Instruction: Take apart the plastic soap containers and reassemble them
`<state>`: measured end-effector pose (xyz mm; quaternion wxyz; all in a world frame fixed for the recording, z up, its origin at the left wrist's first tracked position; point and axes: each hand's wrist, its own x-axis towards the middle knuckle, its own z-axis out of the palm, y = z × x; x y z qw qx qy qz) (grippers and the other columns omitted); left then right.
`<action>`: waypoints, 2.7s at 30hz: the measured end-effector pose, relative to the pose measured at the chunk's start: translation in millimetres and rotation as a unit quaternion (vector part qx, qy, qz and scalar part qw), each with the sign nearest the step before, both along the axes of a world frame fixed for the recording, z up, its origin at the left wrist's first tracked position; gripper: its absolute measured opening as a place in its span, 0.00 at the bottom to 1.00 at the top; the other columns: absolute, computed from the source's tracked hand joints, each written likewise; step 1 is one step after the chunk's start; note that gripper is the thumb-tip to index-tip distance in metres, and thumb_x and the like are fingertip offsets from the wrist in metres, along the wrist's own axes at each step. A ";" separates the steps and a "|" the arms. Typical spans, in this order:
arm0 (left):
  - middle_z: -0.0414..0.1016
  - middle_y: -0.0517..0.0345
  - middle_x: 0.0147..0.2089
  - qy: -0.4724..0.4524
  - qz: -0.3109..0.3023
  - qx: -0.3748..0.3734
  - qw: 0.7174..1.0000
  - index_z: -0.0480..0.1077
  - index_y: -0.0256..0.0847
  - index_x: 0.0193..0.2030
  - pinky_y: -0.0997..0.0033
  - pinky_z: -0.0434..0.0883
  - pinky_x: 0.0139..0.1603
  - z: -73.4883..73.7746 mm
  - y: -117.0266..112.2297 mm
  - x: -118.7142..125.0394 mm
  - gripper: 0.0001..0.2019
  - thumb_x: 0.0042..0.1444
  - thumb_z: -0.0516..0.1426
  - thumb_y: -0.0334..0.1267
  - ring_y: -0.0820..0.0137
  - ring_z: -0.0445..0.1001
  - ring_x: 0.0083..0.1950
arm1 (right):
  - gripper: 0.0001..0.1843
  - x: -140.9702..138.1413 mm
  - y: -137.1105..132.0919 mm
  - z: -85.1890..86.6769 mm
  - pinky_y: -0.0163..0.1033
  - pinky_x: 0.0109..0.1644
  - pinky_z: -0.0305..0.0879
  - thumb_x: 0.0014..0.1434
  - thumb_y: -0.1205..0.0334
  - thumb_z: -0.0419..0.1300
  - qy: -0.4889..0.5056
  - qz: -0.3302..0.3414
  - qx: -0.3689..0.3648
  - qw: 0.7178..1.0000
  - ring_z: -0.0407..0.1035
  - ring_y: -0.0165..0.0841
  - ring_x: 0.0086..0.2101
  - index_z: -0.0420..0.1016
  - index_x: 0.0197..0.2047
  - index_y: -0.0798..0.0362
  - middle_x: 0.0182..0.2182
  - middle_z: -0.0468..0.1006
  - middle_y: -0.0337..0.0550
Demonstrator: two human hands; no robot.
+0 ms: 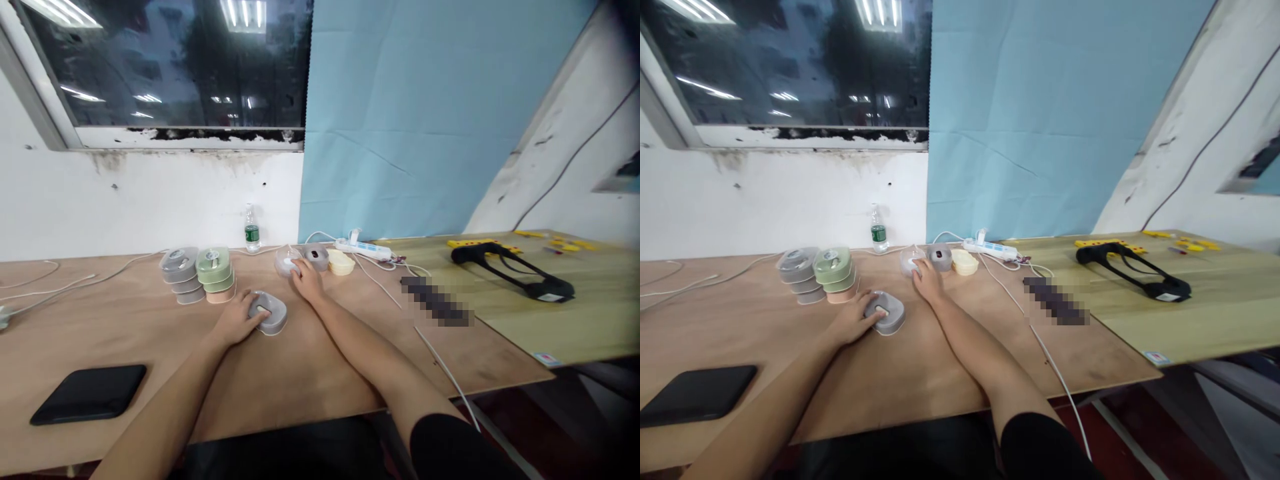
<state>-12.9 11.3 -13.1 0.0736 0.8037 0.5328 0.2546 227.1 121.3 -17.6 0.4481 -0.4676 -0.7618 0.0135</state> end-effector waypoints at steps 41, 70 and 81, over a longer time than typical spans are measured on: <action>0.78 0.49 0.42 -0.465 -0.028 -0.071 0.882 0.68 0.35 0.47 0.63 0.73 0.41 10.4 1.4 58.9 0.26 0.49 0.60 0.55 0.62 0.76 0.41 | 0.13 -5.0 -56.5 1.9 0.43 0.48 0.67 0.64 0.59 0.51 -0.109 0.233 0.121 0.959 0.70 0.35 0.42 0.75 0.45 0.47 0.43 0.76 0.45; 0.74 0.50 0.51 -0.042 -0.038 0.025 0.998 0.71 0.41 0.50 0.57 0.65 0.56 -4.1 -0.7 30.0 0.21 0.56 0.56 0.52 0.59 0.70 0.53 | 0.23 77.4 19.2 -6.8 0.51 0.59 0.61 0.60 0.61 0.52 0.008 -0.087 0.112 0.990 0.62 0.43 0.55 0.67 0.59 0.54 0.58 0.64 0.54; 0.73 0.50 0.52 -0.037 -0.036 0.018 0.999 0.71 0.42 0.50 0.57 0.65 0.56 -5.1 -1.1 29.0 0.20 0.56 0.55 0.52 0.59 0.70 0.53 | 0.29 77.8 23.7 -14.1 0.51 0.61 0.58 0.58 0.60 0.54 -0.022 -0.091 0.070 0.993 0.58 0.45 0.59 0.62 0.62 0.55 0.60 0.62 0.56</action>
